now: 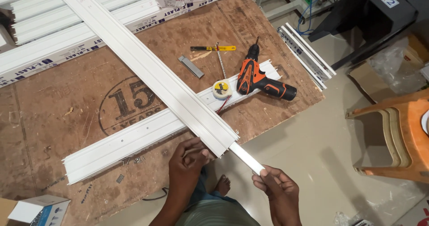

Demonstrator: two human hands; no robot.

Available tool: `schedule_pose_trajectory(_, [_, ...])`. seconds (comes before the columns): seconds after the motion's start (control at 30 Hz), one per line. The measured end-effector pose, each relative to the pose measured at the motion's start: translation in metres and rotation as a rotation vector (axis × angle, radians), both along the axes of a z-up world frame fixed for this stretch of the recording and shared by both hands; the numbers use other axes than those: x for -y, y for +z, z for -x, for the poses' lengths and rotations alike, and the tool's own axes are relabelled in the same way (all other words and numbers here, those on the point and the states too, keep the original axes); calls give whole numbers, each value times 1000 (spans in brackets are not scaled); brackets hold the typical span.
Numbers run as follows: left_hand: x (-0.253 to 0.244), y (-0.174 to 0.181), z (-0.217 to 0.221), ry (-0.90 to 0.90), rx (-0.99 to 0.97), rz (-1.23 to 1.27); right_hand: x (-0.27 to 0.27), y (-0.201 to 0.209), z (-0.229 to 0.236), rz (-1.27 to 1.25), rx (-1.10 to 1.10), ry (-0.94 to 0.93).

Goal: Measure, mark, and screw together plastic window frame components using a power drill and measuring tape.

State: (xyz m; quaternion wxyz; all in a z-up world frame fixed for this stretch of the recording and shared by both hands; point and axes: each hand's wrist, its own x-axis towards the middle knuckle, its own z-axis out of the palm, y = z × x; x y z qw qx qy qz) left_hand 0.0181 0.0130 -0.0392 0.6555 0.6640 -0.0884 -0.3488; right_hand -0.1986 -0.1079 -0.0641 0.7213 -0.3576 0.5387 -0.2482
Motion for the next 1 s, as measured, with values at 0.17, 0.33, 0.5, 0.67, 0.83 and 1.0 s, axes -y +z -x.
schedule_pose_trajectory(0.17, [3,-14,-4,62,61,-42,-4,-4,-1,14,46,11])
schedule_pose_trajectory(0.33, [10,-19,-4,70,21,-8,2,-14,-7,1,91,55])
schedule_pose_trajectory(0.5, [16,-11,-3,16,5,14,12,-16,-9,22,104,109])
schedule_pose_trajectory(0.67, [17,-2,-3,7,6,-10,21,-26,-8,19,138,99])
schedule_pose_trajectory(0.83, [19,0,-3,-14,31,-37,16,-30,-9,31,188,88])
schedule_pose_trajectory(1.0, [21,-13,-1,29,-9,-2,10,-32,-10,28,194,91])
